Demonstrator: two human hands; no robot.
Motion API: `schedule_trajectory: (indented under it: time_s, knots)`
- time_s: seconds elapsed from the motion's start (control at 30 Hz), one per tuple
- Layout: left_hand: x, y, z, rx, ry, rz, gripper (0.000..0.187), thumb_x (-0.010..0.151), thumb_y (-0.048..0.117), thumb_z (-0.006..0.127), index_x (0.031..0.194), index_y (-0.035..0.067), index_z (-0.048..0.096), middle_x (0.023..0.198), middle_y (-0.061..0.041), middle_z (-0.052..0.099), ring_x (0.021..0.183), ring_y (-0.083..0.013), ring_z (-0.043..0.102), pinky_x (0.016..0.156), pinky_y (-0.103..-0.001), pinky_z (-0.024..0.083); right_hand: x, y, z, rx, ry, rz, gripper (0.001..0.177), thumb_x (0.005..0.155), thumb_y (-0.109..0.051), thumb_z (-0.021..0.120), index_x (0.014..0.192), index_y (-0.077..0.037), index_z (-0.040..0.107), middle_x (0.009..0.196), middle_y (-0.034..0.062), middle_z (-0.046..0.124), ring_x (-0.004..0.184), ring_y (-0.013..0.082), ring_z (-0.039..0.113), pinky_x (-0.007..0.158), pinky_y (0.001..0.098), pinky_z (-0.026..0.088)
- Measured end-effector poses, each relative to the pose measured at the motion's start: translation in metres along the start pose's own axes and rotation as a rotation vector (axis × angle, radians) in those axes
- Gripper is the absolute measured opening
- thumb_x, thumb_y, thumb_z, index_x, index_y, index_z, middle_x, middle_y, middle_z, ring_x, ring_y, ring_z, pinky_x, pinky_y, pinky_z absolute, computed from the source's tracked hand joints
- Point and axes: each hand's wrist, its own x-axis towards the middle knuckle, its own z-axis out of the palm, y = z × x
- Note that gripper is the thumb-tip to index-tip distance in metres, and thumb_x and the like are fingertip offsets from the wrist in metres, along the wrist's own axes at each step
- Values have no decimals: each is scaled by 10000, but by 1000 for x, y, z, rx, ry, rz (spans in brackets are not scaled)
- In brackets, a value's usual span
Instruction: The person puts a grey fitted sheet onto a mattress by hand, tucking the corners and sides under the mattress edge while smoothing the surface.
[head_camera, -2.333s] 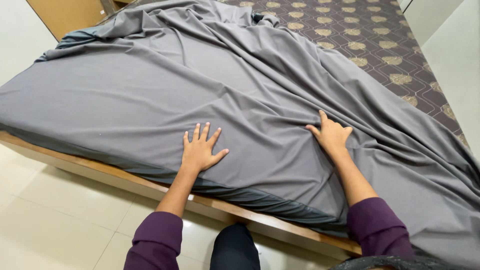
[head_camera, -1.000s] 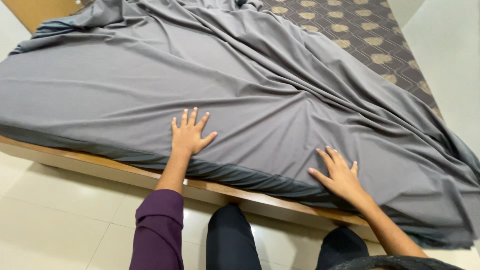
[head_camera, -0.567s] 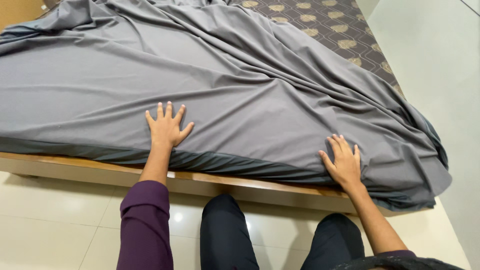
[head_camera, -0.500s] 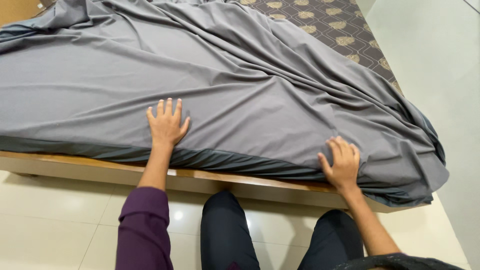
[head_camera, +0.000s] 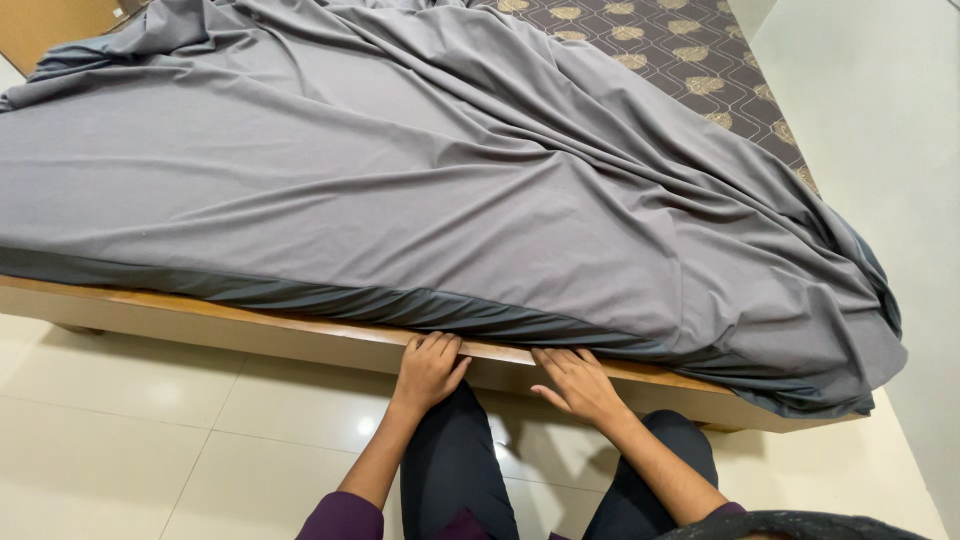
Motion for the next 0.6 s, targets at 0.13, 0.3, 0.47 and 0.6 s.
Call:
schedule_trajectory:
  time_s: [0.13,0.3,0.47,0.6]
  knots:
    - [0,-2,11,-18,-84,14,406,833,314,753,1098,16,674,1032,-126,702,1021,-279,641,919,-454,460,-17,12,18,-64,46,28,574,955,-466,578,1345,-45,580,1212,85,677,1088,223,627,949,413,448]
    - [-2,1,30,-138,-183,-28,405,870,270,744,1174,16,660,1051,-128,709,1045,-292,645,927,-452,456,-43,51,36,-195,71,-37,523,870,-134,576,1391,-93,600,1246,31,667,1067,164,645,798,379,436]
    - [0,-10,31,-390,-256,-123,400,873,224,742,1230,61,666,1048,-137,732,1039,-318,653,987,-475,438,-41,54,24,-145,248,-96,541,799,-110,611,1338,-110,652,1194,42,647,982,194,640,776,343,490]
    - [8,-13,25,-462,-382,-218,377,877,212,747,1229,109,663,1074,-111,739,1049,-307,665,963,-456,444,-23,59,9,-318,307,-208,424,804,-111,647,1220,-125,731,1109,-4,666,883,140,636,600,263,522]
